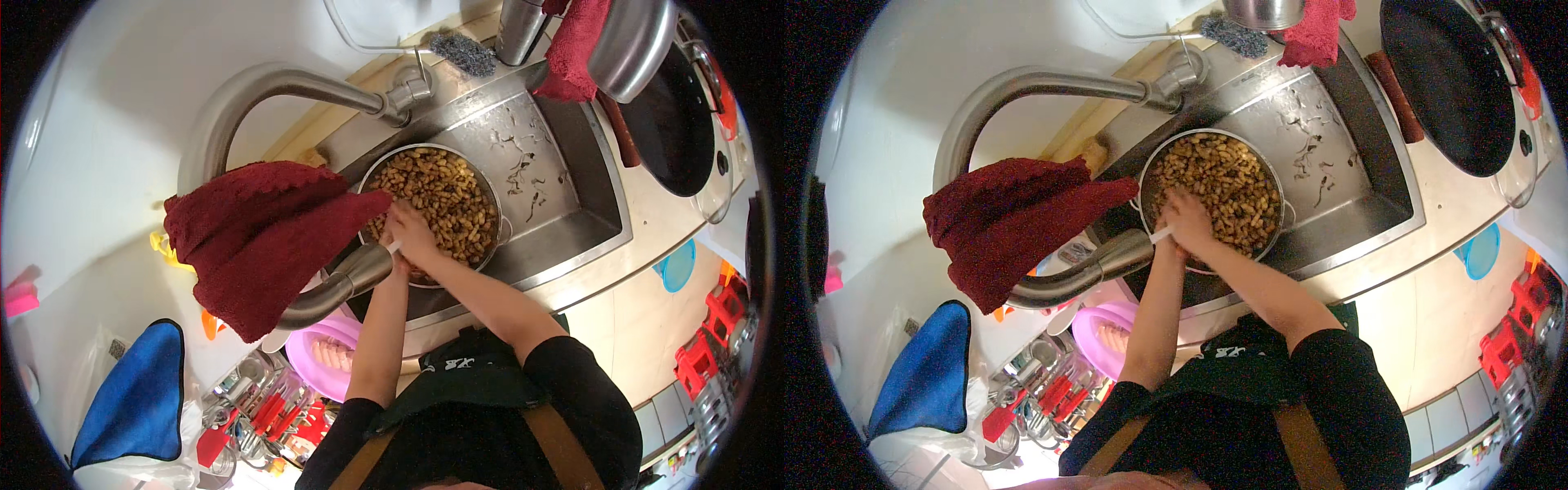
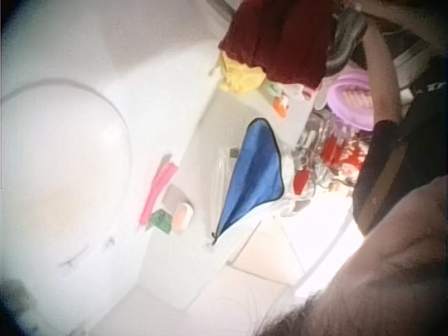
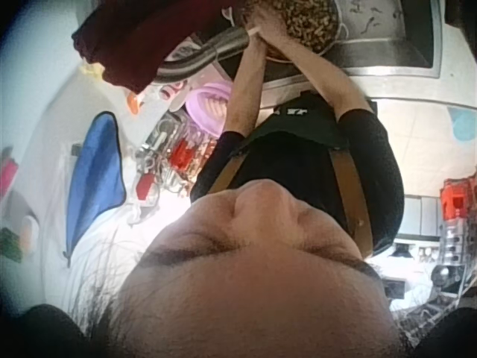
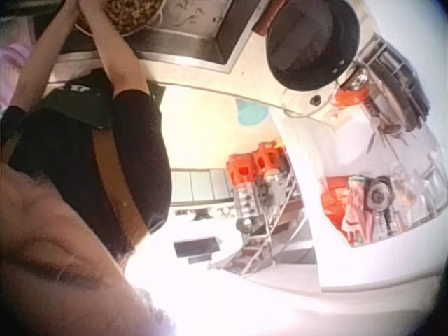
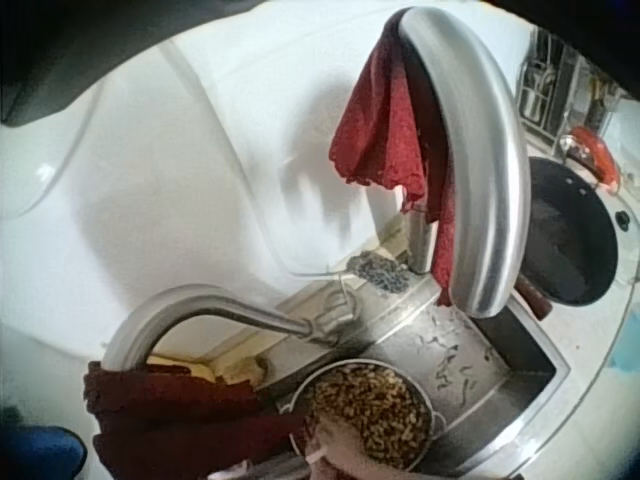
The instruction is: Washing and rinsing a large bowl of peanuts in a kitchen sink.
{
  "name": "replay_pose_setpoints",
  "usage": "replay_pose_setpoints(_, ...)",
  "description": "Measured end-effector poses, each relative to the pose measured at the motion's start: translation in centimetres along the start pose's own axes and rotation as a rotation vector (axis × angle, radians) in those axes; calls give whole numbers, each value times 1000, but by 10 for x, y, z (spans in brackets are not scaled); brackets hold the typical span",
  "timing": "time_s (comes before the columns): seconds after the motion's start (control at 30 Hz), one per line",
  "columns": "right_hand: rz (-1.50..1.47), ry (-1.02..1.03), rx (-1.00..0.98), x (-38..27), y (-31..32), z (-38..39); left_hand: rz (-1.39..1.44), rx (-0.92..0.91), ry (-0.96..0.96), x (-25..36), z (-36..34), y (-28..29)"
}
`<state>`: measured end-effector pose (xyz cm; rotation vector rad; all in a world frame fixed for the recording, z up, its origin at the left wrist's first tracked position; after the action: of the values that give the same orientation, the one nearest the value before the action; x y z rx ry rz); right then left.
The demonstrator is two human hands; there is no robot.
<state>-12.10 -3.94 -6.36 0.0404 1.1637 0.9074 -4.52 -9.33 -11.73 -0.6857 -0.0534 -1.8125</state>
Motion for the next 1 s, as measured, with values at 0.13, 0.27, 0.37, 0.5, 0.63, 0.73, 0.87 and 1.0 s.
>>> replay_pose_setpoints(0.13, 27, -284, -123, 37, 46, -1, -552, -82, -44, 12, 19, -43)
replay_pose_setpoints(0.27, 421, -334, 80, 95, 103, -17, -1455, -91, -349, 29, -25, -59)
replay_pose_setpoints(0.37, 415, -485, 56, 125, 92, -41, -1795, 51, -542, 21, -79, 64)
replay_pose_setpoints(0.5, 371, -454, 6, 176, 77, -71, -2024, -92, -641, -33, -114, 112)
replay_pose_setpoints(0.63, 33, -441, -341, 179, 37, -96, -866, 74, 25, 14, -102, 21)
replay_pose_setpoints(0.73, 754, 209, -791, 181, 3, -97, -613, 70, 274, -17, -93, -18)
replay_pose_setpoints(0.87, 51, -131, -728, 104, -12, -82, -831, -148, 58, 4, -119, 34)
replay_pose_setpoints(1.0, -181, -327, -849, 67, 4, -50, -662, 34, 559, 5, -68, 44)
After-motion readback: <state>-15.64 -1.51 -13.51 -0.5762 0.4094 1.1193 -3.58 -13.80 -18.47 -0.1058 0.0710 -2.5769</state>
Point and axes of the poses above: each hand's wrist, its own z-axis away from the middle knuckle, its own y-axis out of the back of the hand, x = y × z, the point moved 10 cm from there along -z, towards the middle knuckle, and after that the axes turned 10 degrees about z, right-handed, at the moved point
